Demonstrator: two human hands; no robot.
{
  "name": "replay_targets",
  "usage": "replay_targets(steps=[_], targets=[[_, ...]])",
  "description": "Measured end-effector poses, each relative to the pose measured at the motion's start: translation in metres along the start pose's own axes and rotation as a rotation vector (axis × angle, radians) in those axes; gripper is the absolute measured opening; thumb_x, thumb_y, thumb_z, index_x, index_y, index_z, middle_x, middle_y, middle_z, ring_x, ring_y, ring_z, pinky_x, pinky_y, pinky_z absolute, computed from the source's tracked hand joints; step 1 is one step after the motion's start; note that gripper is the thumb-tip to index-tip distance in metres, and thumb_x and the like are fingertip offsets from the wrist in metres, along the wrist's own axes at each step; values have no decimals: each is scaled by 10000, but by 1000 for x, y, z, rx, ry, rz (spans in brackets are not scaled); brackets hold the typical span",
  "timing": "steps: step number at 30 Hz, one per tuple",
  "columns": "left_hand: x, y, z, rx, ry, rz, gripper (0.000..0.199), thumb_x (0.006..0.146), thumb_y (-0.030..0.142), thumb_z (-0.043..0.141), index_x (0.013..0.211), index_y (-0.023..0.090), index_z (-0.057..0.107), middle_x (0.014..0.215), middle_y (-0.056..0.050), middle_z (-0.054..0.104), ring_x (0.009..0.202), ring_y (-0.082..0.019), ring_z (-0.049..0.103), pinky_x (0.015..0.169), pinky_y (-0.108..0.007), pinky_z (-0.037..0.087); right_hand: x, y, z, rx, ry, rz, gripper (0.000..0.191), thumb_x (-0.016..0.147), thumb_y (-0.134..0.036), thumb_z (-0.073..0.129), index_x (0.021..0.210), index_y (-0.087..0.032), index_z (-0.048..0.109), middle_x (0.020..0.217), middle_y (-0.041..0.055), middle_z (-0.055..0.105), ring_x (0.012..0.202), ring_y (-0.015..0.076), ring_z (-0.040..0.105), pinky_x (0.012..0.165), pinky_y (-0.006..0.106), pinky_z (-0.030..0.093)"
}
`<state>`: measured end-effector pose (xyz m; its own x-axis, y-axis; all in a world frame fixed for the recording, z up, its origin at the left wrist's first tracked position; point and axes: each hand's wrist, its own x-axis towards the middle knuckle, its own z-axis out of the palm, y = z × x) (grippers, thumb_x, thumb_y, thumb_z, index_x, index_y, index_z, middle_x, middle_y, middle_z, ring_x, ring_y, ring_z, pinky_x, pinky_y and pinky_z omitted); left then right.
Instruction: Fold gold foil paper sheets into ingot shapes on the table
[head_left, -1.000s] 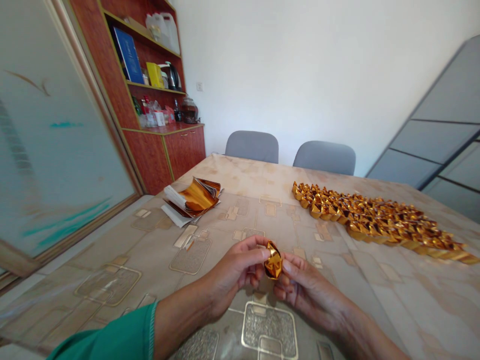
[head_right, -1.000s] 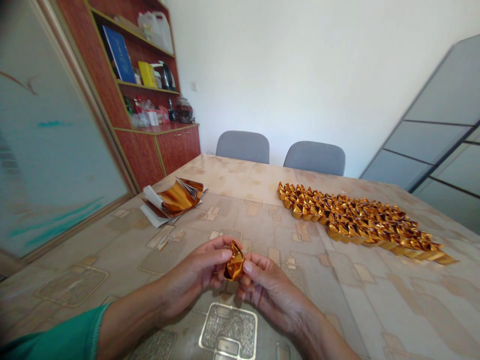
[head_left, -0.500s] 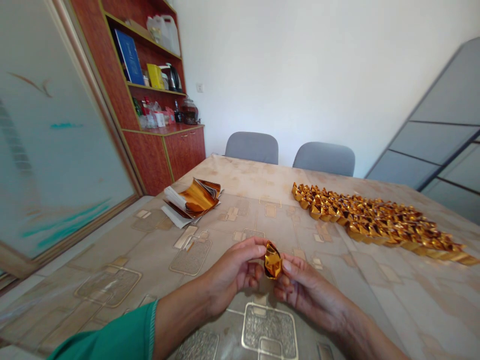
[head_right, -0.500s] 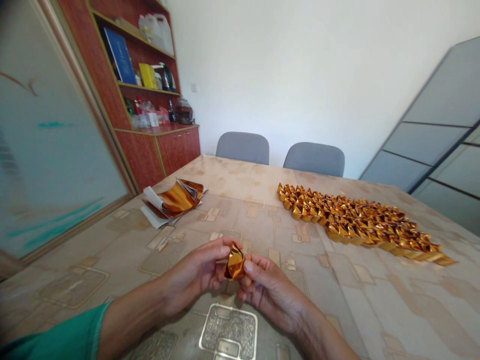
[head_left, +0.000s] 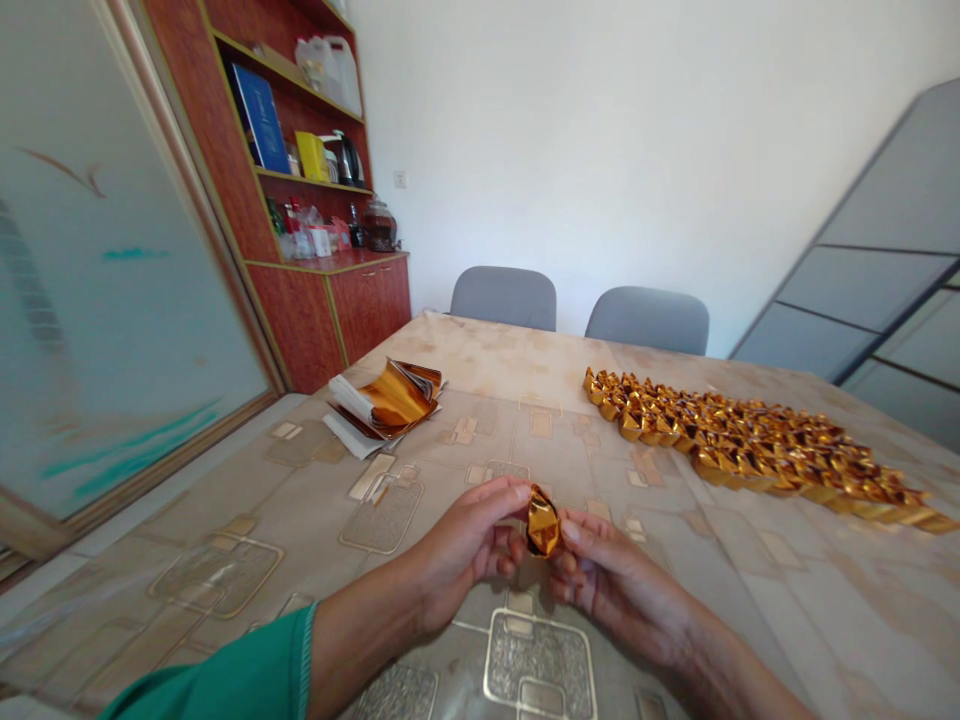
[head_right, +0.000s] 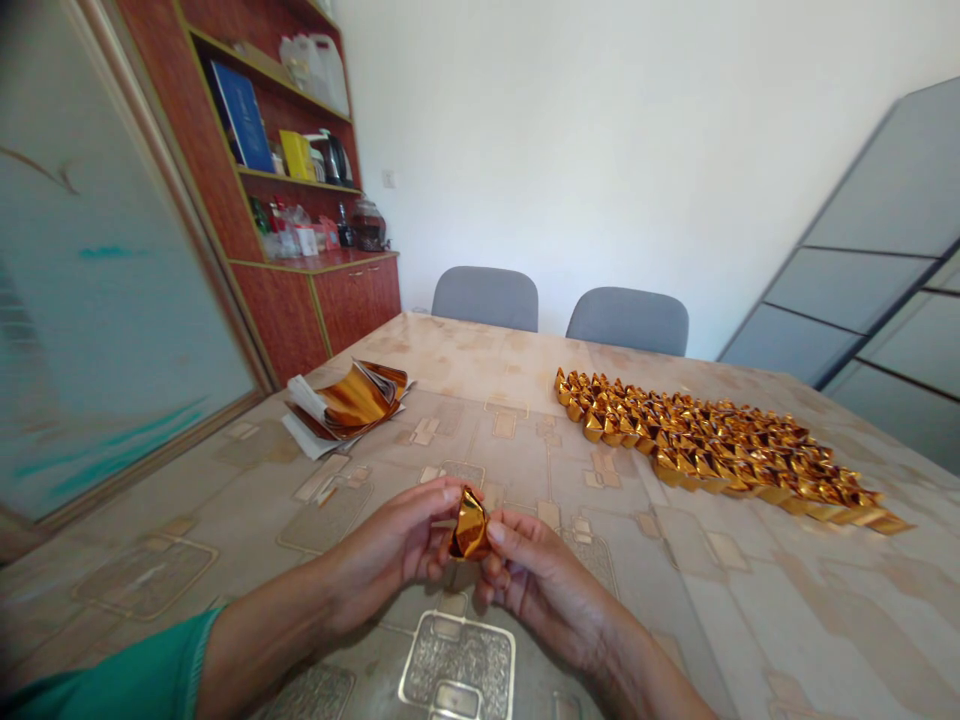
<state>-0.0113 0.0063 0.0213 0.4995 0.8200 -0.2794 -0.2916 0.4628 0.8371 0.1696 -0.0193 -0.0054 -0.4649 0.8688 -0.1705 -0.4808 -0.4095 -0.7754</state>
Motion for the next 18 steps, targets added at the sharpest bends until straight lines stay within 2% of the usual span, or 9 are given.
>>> replay_targets(steps=[4, 7, 9, 11, 14, 18], targets=[[3, -1, -2, -191, -16, -15, 283, 748, 201, 755, 998, 159, 627, 749, 15, 623, 530, -51, 517, 510, -166, 425, 0, -2, -2, -137, 104, -97, 252, 859, -424, 703, 901, -175, 694, 684, -11, 557, 594, 99, 472, 599, 243, 434], [6, -3, -3, -263, 25, -19, 226, 794, 169, 716, 990, 159, 606, 747, 5, 634, 520, -49, 532, 503, -155, 431, -2, -3, -2, -352, 184, -253, 324, 863, -427, 683, 1133, -254, 636, 973, 39, 620, 774, 155, 550, 706, 300, 463], [8, -4, -3, -290, 55, -14, 198, 820, 162, 689, 991, 163, 589, 757, 0, 639, 521, -48, 537, 497, -148, 424, -4, -3, -1, -536, 196, -348, 460, 858, -427, 675, 1284, -320, 535, 1180, 59, 582, 923, 206, 561, 788, 354, 474], [9, -6, -3, -295, 73, -1, 194, 828, 160, 677, 994, 164, 577, 769, -2, 641, 526, -47, 540, 499, -147, 420, -7, -3, 3, -745, 202, -418, 530, 853, -393, 676, 1339, -344, 473, 1284, 67, 541, 1017, 239, 550, 846, 396, 472], [9, -9, -2, -263, 59, 12, 233, 812, 178, 694, 1003, 166, 562, 772, 3, 630, 546, -48, 539, 531, -157, 429, -8, -3, 10, -999, 218, -508, 436, 859, -288, 660, 1273, -298, 522, 1224, 69, 594, 1039, 240, 567, 875, 397, 471], [6, -12, -1, -51, 44, 54, 278, 815, 298, 701, 1015, 175, 550, 771, 12, 607, 549, -57, 518, 514, -174, 391, -4, -3, 12, -1094, 247, -553, 176, 909, -226, 567, 1076, -239, 618, 1029, 48, 686, 933, 206, 632, 831, 355, 496]])
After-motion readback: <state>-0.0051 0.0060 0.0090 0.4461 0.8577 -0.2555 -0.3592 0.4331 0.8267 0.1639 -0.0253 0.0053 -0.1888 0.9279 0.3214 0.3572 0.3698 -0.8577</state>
